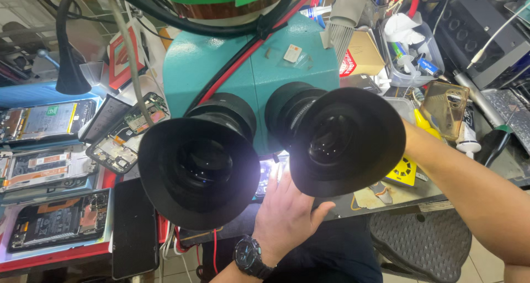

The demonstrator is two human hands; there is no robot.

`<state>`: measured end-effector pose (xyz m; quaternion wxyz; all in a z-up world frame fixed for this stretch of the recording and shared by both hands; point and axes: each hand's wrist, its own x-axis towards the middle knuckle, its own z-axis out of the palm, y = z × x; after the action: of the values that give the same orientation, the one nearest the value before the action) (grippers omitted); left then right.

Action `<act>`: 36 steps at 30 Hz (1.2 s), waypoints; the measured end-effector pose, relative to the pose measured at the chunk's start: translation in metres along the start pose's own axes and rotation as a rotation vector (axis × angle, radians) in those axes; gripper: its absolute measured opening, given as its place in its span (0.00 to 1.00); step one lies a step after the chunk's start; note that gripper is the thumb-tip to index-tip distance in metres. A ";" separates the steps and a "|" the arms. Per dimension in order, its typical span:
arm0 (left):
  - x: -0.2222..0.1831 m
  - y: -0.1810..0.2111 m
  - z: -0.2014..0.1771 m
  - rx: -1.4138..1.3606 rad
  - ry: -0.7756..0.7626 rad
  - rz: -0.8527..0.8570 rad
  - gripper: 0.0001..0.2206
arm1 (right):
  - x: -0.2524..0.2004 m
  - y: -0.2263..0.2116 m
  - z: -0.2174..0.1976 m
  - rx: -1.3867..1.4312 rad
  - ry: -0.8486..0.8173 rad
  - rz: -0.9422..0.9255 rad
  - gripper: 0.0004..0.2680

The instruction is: The person inserts a SIM tray into a smartphone, places the phone on a workspace, and kemudian wipes the back camera lens area with a cloth.

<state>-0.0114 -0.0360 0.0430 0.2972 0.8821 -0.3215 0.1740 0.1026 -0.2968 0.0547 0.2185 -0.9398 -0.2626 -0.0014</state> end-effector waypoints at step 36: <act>-0.008 -0.012 0.005 0.042 -0.028 -0.008 0.21 | 0.002 0.017 -0.018 0.088 0.022 0.015 0.16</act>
<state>-0.0080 -0.0282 0.0300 0.2745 0.8918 -0.3184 0.1671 0.1150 -0.3159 0.0647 0.2623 -0.9312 -0.2530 0.0013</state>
